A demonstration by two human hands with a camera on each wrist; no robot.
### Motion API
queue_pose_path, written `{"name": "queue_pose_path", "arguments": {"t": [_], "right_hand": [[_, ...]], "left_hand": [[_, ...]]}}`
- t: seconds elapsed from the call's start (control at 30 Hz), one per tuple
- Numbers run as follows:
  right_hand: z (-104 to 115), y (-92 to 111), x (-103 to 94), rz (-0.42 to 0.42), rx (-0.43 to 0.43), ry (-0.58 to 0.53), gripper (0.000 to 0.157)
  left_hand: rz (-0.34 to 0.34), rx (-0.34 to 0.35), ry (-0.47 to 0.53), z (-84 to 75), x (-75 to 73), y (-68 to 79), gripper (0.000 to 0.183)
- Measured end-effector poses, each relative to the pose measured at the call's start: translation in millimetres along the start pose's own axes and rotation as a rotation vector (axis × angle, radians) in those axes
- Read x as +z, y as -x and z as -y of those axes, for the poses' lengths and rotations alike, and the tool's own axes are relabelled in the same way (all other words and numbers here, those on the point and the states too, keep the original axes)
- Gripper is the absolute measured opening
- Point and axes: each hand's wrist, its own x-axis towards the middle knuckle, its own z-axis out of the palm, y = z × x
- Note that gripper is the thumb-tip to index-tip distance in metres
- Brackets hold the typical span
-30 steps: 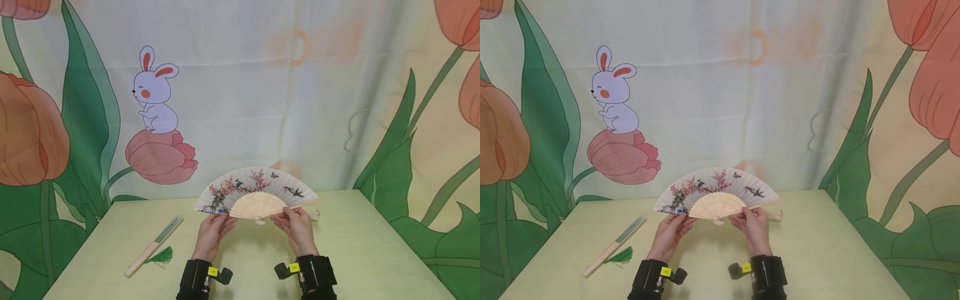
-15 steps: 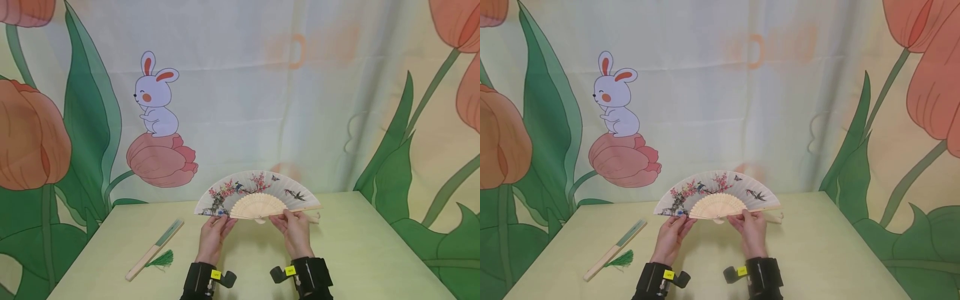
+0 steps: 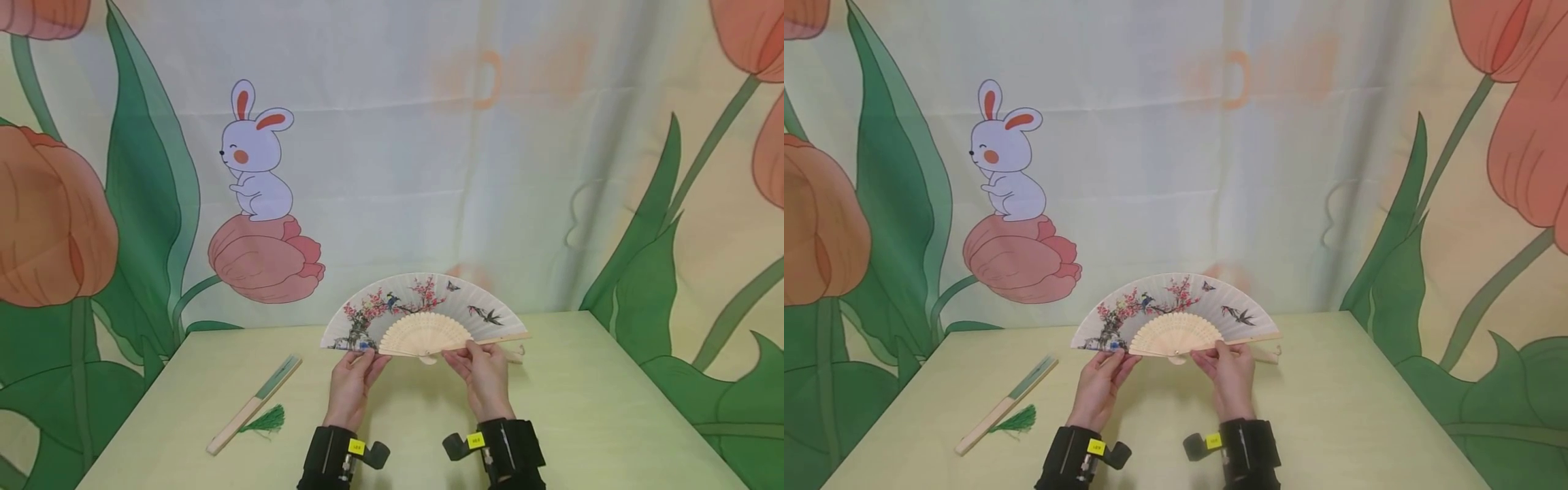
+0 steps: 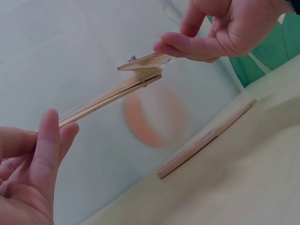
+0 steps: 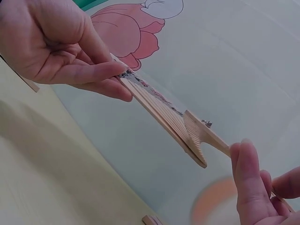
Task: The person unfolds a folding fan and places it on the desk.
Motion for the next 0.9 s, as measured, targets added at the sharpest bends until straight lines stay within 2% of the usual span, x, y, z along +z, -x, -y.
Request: {"name": "queue_pose_path", "arguments": {"t": [0.57,0.73,0.9], "right_hand": [[0.8,-4.7,-11.4,-0.002,0.038,0.004,0.015],[8.0,-9.6,-26.3,0.018,0.055,0.007,0.013],[20.3,-16.6,-49.8,0.034,0.101,0.034,0.011]], "left_hand": [[0.019,-0.041,-0.017,7.1,4.2,1.8,0.031],[0.052,-0.041,-0.011,13.5,14.0,4.6,0.034],[0.102,-0.071,0.000,20.9,29.8,14.5,0.034]]}}
